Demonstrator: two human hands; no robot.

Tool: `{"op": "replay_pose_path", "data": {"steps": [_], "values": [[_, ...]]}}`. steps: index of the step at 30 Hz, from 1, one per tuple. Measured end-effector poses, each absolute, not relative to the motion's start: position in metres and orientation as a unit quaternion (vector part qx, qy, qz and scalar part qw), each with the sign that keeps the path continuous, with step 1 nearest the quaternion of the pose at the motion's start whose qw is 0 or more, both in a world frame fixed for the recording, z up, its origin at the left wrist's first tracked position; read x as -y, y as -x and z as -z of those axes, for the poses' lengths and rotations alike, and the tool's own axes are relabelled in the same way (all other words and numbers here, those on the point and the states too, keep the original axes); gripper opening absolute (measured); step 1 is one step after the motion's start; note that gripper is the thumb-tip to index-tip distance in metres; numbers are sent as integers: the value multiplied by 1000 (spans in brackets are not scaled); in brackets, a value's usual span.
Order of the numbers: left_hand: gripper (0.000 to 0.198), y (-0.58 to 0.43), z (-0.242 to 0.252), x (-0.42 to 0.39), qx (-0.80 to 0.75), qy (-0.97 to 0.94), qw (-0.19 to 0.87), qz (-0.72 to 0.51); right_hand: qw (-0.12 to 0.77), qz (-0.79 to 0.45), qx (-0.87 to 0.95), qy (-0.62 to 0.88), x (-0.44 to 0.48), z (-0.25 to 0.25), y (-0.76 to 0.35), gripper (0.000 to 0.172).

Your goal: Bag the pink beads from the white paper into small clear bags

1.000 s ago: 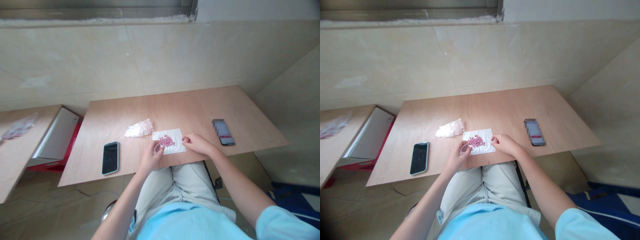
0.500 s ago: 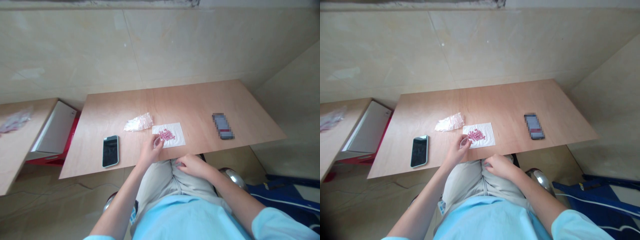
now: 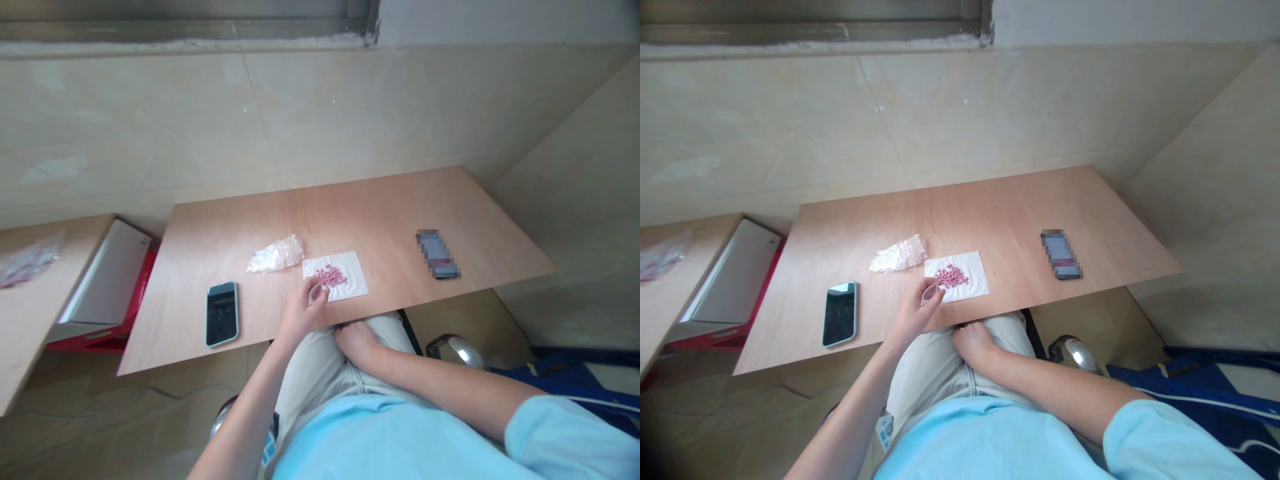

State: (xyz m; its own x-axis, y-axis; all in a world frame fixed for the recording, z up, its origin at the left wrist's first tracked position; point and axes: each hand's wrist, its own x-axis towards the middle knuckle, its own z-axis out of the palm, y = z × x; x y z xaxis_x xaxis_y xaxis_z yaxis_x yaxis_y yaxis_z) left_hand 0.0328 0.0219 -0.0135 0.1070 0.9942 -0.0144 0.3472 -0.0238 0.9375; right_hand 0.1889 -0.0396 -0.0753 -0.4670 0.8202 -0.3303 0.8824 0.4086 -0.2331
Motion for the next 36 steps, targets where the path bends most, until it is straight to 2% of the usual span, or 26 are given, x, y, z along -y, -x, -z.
{"op": "replay_pose_path", "data": {"steps": [5,9,12,15,18,21,26,29,33,36], "values": [[25,-29,4,-19,-539,-616,432,-377,116,176,-839,-502,41,68,-191,29],[25,-28,1,-16,-530,-608,445,-389,89,156,-855,-487,46,58,-201,23],[24,-28,1,-16,-522,-602,446,-408,9,177,-870,-461,46,40,-216,16],[21,-28,5,-18,-525,-621,424,-398,-120,218,-861,-444,32,13,-226,11],[20,-30,9,-20,-531,-632,411,-388,-243,249,-819,-456,7,-17,-226,15],[21,-31,14,-22,-515,-626,429,-398,-313,269,-792,-450,-14,-38,-218,13],[23,-30,15,-22,-495,-614,463,-404,-326,276,-790,-439,-33,-42,-216,25],[23,-30,11,-24,-508,-584,483,-410,-336,294,-748,-491,-45,-23,-234,21],[25,-30,3,-28,-500,-510,545,-439,-271,294,-729,-555,-65,17,-262,17],[29,-32,1,-32,-484,-436,596,-470,-214,289,-764,-536,-75,38,-267,17]]}}
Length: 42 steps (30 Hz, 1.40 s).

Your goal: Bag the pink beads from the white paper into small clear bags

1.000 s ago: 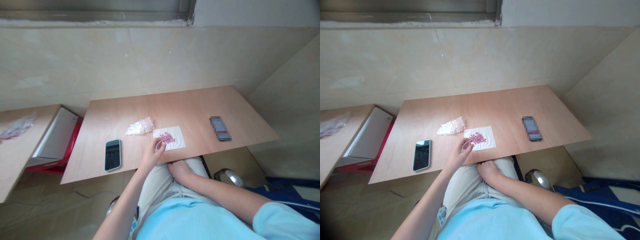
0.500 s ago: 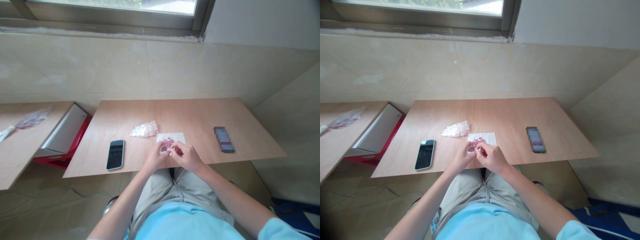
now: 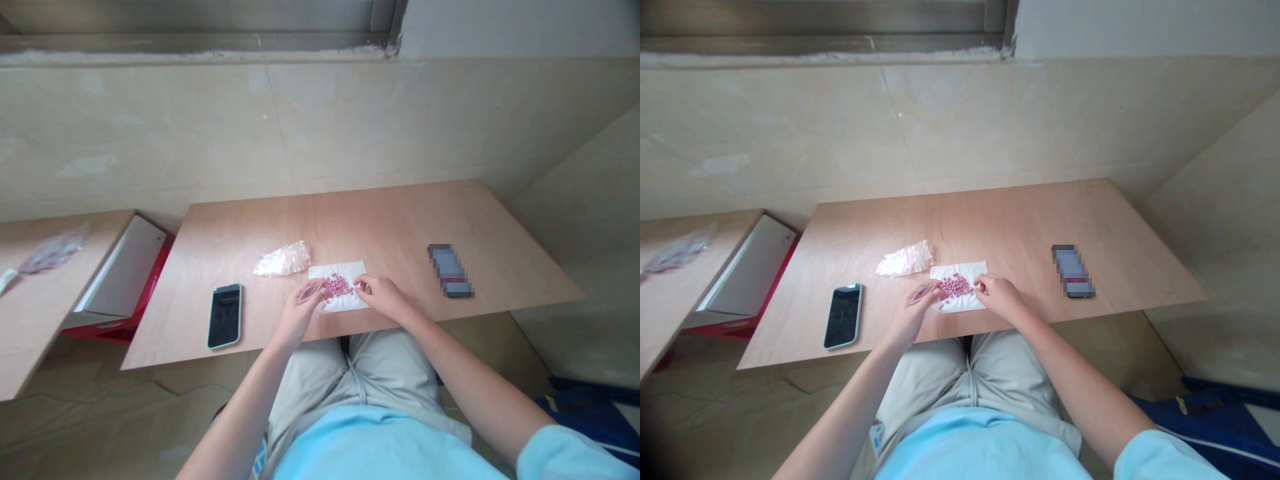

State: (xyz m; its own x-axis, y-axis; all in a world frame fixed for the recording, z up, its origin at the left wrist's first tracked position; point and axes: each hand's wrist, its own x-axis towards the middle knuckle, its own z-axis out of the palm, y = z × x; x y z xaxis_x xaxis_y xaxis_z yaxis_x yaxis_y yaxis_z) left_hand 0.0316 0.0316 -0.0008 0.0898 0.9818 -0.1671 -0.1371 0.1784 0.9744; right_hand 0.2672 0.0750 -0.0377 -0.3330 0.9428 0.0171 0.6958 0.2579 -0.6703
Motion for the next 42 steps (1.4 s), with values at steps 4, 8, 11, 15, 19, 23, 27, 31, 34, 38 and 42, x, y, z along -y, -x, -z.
{"op": "replay_pose_path", "data": {"steps": [4,8,11,15,19,23,27,31,34,38,42], "values": [[33,-32,3,-34,-457,-343,658,-491,179,-274,792,515,-78,43,-260,19],[28,-33,3,-35,-448,-313,684,-484,171,-263,787,531,-75,38,-256,16],[24,-35,1,-35,-440,-311,694,-477,172,-264,780,540,-76,38,-256,11],[25,-38,0,-32,-445,-319,702,-456,239,-292,744,552,-80,37,-256,8],[26,-43,4,-28,-463,-385,668,-437,381,-377,664,521,-74,15,-244,18],[28,-49,4,-26,-457,-451,652,-404,396,-428,692,425,-58,-18,-225,18],[30,-47,3,-25,-463,-449,643,-413,389,-374,717,441,-58,-20,-228,14],[31,-41,6,-27,-484,-368,653,-452,297,-354,698,547,-72,13,-251,13],[36,-39,7,-30,-491,-305,661,-478,194,-315,740,562,-77,33,-258,10],[37,-39,8,-32,-490,-288,659,-492,159,-263,774,554,-73,40,-253,10],[34,-39,8,-32,-480,-300,667,-486,162,-262,771,558,-70,37,-251,7]]}}
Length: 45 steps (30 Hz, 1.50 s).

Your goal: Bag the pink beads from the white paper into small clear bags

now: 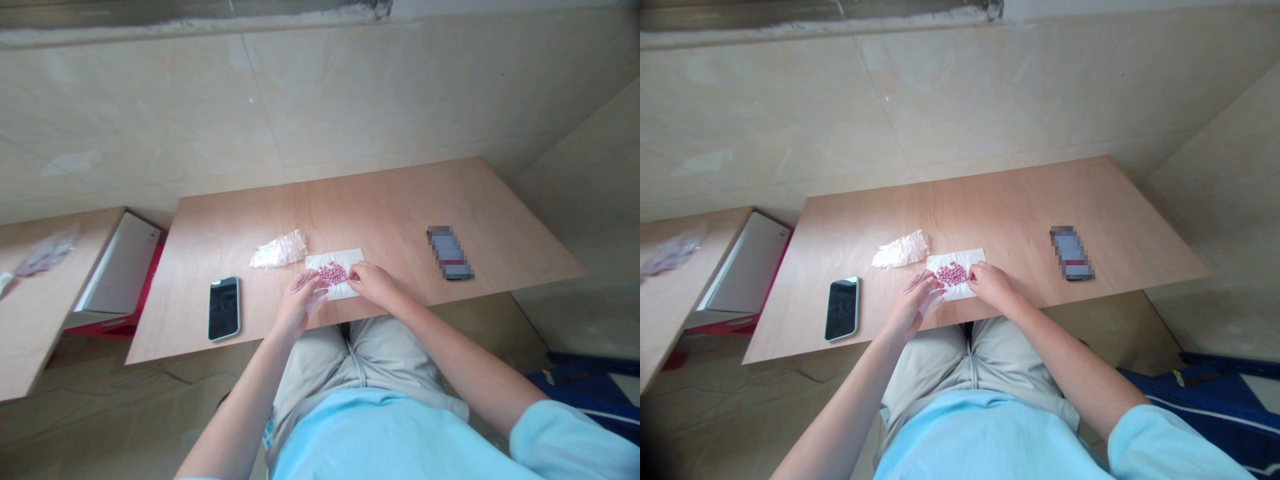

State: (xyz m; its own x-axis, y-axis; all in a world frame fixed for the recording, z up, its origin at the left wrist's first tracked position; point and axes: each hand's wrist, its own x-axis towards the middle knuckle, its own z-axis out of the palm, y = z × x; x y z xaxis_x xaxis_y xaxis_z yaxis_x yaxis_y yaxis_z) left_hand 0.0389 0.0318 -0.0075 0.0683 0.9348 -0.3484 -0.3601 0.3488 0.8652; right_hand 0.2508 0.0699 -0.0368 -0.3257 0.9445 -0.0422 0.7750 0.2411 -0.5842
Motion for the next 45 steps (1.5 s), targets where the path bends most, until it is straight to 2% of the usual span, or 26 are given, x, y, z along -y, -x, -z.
{"op": "replay_pose_path", "data": {"steps": [3,9,13,16,20,26,31,40,42,45], "values": [[32,-41,6,-30,-480,-315,679,-457,198,-292,758,548,-74,33,-253,9],[32,-49,6,-20,-466,-366,713,-374,391,-424,642,504,-72,5,-240,23],[32,-53,8,-17,-451,-394,713,-365,347,-483,692,409,-58,-11,-231,23],[31,-52,7,-18,-449,-382,716,-373,333,-479,704,405,-61,-7,-239,25],[30,-51,4,-19,-445,-353,721,-397,339,-392,685,511,-81,17,-263,25],[26,-48,-1,-21,-433,-326,732,-413,182,-300,772,530,-86,39,-272,18],[29,-46,-1,-22,-432,-312,727,-433,138,-258,803,520,-79,40,-264,12],[29,-45,0,-21,-434,-309,736,-417,140,-253,793,536,-79,40,-260,6],[28,-45,0,-21,-435,-315,738,-410,170,-276,774,544,-80,40,-260,8],[28,-48,1,-20,-435,-336,733,-401,280,-346,717,537,-82,32,-259,15]]}}
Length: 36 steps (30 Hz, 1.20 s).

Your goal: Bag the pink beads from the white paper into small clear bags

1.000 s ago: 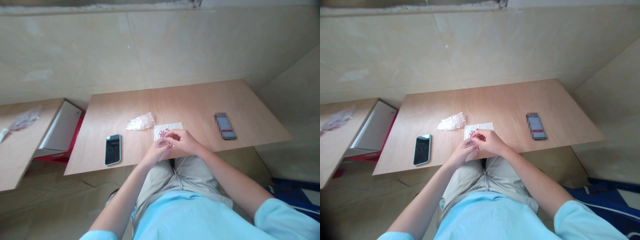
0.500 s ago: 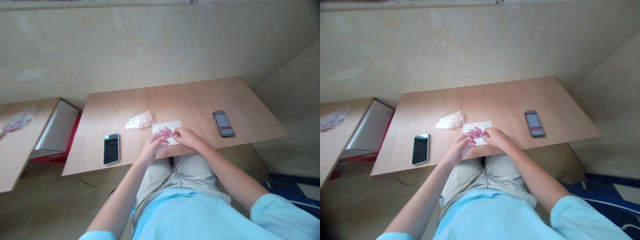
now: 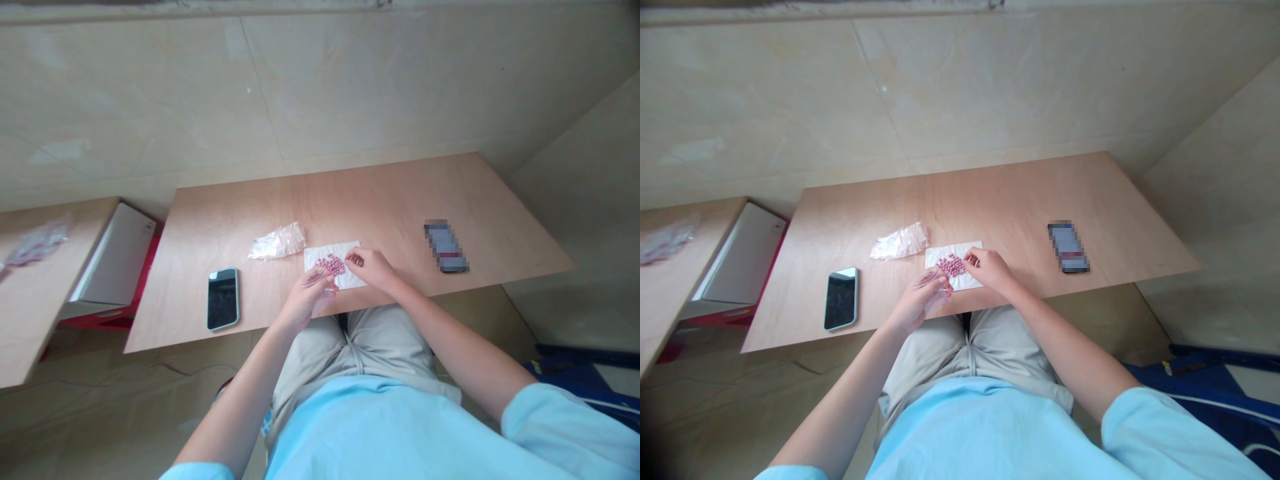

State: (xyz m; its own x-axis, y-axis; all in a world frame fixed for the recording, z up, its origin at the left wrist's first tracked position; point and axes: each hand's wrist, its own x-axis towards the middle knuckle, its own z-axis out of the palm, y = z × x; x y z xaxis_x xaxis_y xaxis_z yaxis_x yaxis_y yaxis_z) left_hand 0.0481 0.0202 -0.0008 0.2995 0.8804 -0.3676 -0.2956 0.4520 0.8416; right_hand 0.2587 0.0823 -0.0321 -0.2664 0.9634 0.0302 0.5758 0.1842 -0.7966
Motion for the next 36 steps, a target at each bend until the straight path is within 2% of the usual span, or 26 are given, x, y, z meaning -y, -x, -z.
{"op": "replay_pose_path", "data": {"steps": [3,5,10,15,18,23,36], "values": [[30,-53,3,-18,-447,-363,723,-383,392,-437,633,505,-78,14,-254,26],[31,-56,4,-17,-448,-375,723,-370,415,-479,614,471,-71,-2,-249,29],[31,-58,3,-14,-418,-387,733,-372,306,-497,715,384,-56,-20,-242,24],[31,-55,0,-14,-437,-376,725,-376,306,-403,707,494,-71,7,-260,23],[31,-54,0,-15,-424,-369,733,-383,236,-318,741,543,-80,23,-271,18],[24,-53,0,-15,-404,-349,750,-390,138,-279,786,535,-79,33,-268,17],[25,-54,-4,-15,-408,-334,754,-393,104,-228,785,566,-71,36,-251,18]]}}
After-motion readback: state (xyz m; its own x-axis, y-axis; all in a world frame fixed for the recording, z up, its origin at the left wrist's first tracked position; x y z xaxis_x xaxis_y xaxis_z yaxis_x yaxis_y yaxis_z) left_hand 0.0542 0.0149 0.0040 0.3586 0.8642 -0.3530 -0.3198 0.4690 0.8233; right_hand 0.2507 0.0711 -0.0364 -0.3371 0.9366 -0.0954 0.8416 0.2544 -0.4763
